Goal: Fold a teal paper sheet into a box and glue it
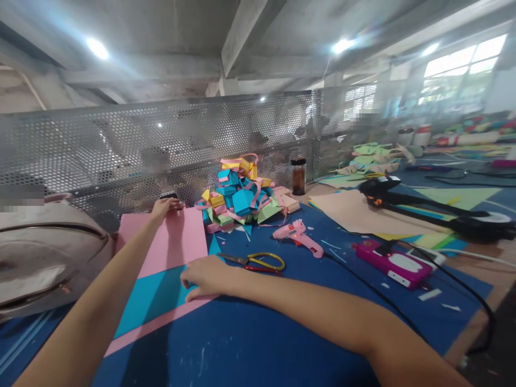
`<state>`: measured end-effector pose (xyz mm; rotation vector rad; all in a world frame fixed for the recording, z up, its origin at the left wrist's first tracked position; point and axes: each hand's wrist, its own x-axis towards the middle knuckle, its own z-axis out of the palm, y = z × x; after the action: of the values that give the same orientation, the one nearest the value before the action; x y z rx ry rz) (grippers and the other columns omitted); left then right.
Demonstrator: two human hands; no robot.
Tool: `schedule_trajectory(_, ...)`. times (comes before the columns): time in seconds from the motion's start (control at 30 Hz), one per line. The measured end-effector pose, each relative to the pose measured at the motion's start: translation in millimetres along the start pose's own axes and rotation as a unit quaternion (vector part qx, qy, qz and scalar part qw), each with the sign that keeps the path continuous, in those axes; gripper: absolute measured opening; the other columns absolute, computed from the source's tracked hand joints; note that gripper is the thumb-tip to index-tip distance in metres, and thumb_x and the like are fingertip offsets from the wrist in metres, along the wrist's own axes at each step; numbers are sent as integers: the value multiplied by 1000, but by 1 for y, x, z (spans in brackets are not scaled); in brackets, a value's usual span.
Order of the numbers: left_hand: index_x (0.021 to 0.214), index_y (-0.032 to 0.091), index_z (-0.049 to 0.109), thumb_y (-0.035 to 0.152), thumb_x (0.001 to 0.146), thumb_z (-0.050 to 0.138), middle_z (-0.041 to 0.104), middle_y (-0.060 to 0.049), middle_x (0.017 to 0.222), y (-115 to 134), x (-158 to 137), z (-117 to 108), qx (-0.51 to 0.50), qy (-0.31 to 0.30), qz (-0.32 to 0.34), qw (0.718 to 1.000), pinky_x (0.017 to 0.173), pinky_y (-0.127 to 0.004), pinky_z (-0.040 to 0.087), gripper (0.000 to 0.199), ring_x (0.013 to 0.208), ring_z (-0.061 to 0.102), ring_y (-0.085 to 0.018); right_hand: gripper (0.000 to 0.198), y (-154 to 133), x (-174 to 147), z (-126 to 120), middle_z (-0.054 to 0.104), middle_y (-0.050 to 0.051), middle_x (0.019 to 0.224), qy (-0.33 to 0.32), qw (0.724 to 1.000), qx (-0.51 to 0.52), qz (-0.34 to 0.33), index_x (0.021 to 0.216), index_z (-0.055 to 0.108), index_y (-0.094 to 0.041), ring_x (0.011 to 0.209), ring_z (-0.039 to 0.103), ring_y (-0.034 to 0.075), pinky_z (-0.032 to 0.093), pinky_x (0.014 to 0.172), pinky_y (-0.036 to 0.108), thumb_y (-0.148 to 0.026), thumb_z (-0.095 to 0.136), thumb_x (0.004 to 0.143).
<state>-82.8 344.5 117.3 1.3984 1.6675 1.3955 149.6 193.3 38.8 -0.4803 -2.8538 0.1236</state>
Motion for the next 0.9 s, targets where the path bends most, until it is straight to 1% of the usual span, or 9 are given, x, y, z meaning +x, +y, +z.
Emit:
schedule_trajectory(0.13, 123, 17, 56, 34, 94, 60, 60, -9, 122, -4, 2, 2, 17, 22, 11, 1000, 85, -43, 55, 34, 101, 63, -23, 26, 1, 0, 1, 67, 3, 101, 2, 1000, 1, 1, 99, 66, -23, 90, 62, 20, 31, 54, 24, -46, 65, 88)
schedule_trajectory(0.27, 123, 17, 56, 34, 94, 60, 60, -9, 122, -6, 3, 5, 57, 51, 35, 996, 85, -44, 54, 34, 102, 63, -23, 26, 0, 0, 1, 67, 4, 102, 4, 1000, 2, 4, 99, 66, -22, 91, 62, 21, 32, 55, 24, -46, 65, 88)
schedule_trajectory(0.43, 123, 17, 56, 34, 94, 60, 60, -9, 123, -8, 1, -3, 127, 75, 53, 988, 85, -44, 54, 34, 102, 63, -23, 28, -1, 0, 1, 66, 5, 103, 3, 1000, 1, 2, 100, 66, -21, 92, 62, 21, 32, 55, 24, -46, 65, 88)
schedule_trajectory(0.57, 122, 17, 57, 34, 94, 60, 60, -9, 122, -7, -2, -16, 190, 93, 42, 976, 85, -43, 55, 34, 101, 63, -23, 29, -2, -1, 1, 66, 5, 102, 2, 1000, -6, 3, 100, 66, -21, 92, 63, 21, 33, 55, 24, -48, 64, 89)
schedule_trajectory(0.7, 123, 17, 57, 34, 93, 61, 60, -9, 123, -8, -6, -27, 260, 139, 18, 955, 86, -44, 54, 34, 104, 62, -23, 32, -2, 0, 0, 66, 5, 101, 0, 1000, -12, 5, 100, 66, -21, 91, 63, 21, 35, 56, 25, -51, 62, 89)
schedule_trajectory(0.8, 123, 18, 56, 34, 93, 62, 59, -9, 124, -11, -9, -32, 302, 163, -2, 939, 87, -45, 53, 35, 106, 62, -24, 32, -1, 0, 1, 66, 5, 101, -2, 1000, -16, 6, 100, 66, -22, 91, 63, 22, 34, 54, 25, -52, 62, 89)
schedule_trajectory(0.9, 123, 17, 57, 34, 93, 61, 59, -9, 124, -13, -8, -32, 326, 168, -17, 930, 88, -45, 53, 35, 106, 62, -24, 32, 0, 0, 1, 66, 4, 102, -2, 1000, -15, 5, 100, 66, -22, 93, 63, 22, 34, 53, 26, -52, 62, 89)
